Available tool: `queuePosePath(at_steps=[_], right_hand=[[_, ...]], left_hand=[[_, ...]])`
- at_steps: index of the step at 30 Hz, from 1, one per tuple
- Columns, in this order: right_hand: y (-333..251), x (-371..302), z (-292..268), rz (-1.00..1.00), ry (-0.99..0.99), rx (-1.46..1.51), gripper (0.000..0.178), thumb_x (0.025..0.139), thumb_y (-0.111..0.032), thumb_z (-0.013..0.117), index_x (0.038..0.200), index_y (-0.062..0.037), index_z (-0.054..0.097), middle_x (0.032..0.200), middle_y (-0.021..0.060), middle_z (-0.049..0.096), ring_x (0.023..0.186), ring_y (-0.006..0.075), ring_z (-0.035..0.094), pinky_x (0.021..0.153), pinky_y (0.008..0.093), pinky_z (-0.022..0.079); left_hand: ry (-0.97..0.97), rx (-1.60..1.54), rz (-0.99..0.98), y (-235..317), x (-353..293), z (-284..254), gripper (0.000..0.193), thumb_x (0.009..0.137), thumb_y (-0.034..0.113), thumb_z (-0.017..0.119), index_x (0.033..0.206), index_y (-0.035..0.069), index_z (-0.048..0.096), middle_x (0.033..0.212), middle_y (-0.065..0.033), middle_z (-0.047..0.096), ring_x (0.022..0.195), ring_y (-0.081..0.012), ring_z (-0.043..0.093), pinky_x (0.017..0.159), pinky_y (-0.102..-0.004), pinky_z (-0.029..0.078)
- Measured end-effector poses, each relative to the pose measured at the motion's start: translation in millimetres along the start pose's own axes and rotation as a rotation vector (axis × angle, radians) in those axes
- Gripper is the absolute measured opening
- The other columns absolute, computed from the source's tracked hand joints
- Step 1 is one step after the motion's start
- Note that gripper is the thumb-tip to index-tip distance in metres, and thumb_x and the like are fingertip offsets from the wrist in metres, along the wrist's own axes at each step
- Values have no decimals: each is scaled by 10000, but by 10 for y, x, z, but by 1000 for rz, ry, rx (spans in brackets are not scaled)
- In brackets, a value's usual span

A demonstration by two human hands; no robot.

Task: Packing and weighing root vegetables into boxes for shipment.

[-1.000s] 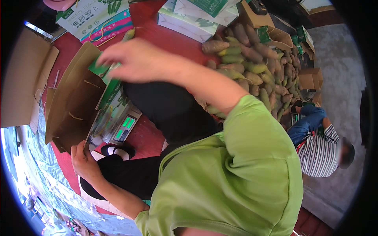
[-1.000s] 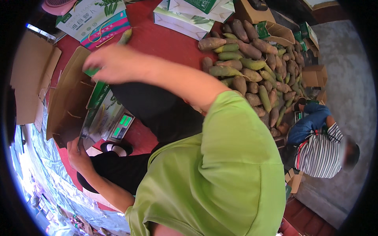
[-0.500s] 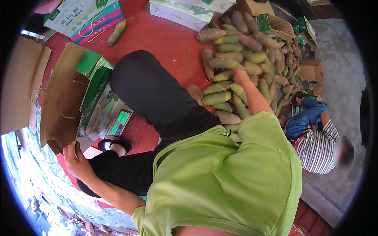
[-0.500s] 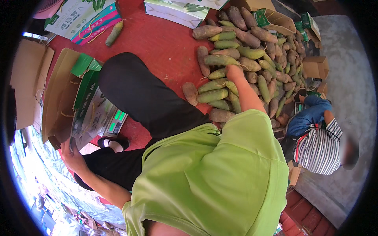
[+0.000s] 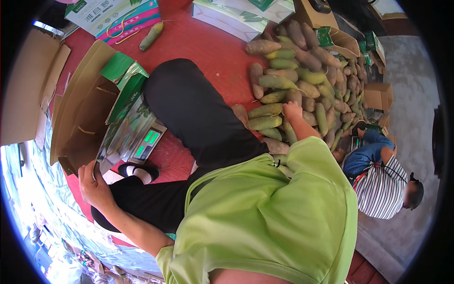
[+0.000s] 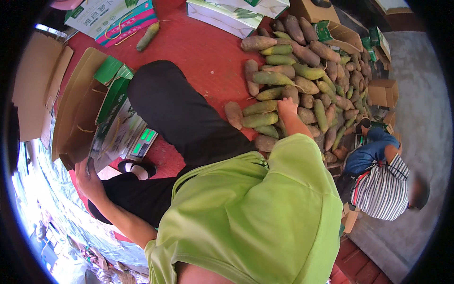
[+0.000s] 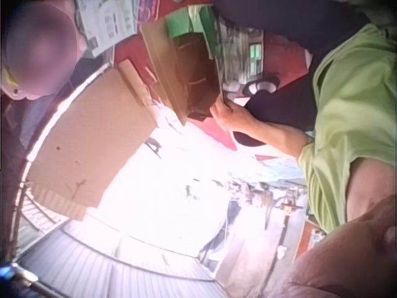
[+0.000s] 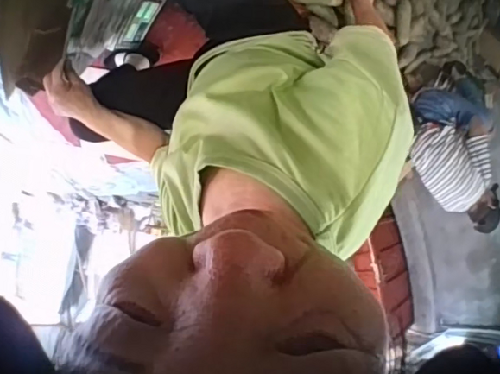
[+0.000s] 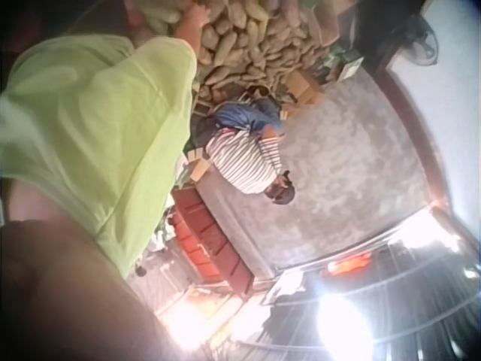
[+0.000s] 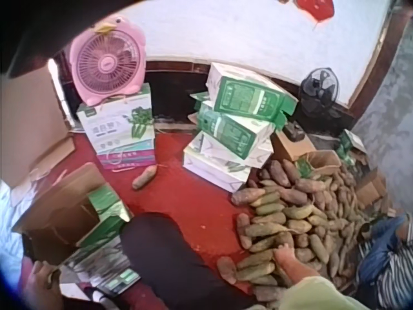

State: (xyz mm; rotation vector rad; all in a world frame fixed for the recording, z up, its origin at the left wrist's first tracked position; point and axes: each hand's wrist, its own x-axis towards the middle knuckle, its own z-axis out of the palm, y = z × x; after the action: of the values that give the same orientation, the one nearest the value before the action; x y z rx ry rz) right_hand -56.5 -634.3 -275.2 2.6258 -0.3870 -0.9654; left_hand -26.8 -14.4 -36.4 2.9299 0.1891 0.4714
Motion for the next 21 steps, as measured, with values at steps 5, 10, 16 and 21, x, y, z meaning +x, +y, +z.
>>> queuePosePath(at_steps=[5, 10, 16, 21], right_hand=[[-80, -22, -345, -115, 237, 83, 428, 723, -91, 692, 1135, -156, 592, 1109, 88, 557, 1109, 311, 498, 878, 424, 497], [-57, -25, -970, -195, 459, 358, 567, 603, -76, 785, 1131, -136, 588, 1114, 127, 558, 1072, 361, 488, 889, 441, 452], [-491, -54, -2214, -546, 790, 869, 540, 665, -93, 775, 1163, -66, 570, 1071, 129, 575, 1012, 331, 541, 887, 400, 430], [-1240, -910, -3662, -915, 773, 1240, 474, 751, -81, 710, 1198, -51, 557, 1111, 94, 581, 1042, 210, 567, 926, 336, 435]], left_hand=[[-38, -19, -35, -2, -2, -79, 116, 816, 66, 625, 917, 84, 678, 847, -83, 598, 799, -293, 612, 674, -377, 466], [-48, -58, -57, -22, 9, -53, 144, 770, 8, 616, 884, 72, 676, 814, -92, 587, 808, -315, 594, 715, -398, 459], [-35, -39, -91, 30, 10, -86, 126, 758, 32, 635, 861, 93, 675, 804, -63, 577, 823, -278, 594, 718, -384, 470], [-45, -3, -107, 8, -25, -103, 129, 748, 37, 645, 859, 96, 673, 803, -49, 572, 828, -258, 592, 713, -383, 469]])
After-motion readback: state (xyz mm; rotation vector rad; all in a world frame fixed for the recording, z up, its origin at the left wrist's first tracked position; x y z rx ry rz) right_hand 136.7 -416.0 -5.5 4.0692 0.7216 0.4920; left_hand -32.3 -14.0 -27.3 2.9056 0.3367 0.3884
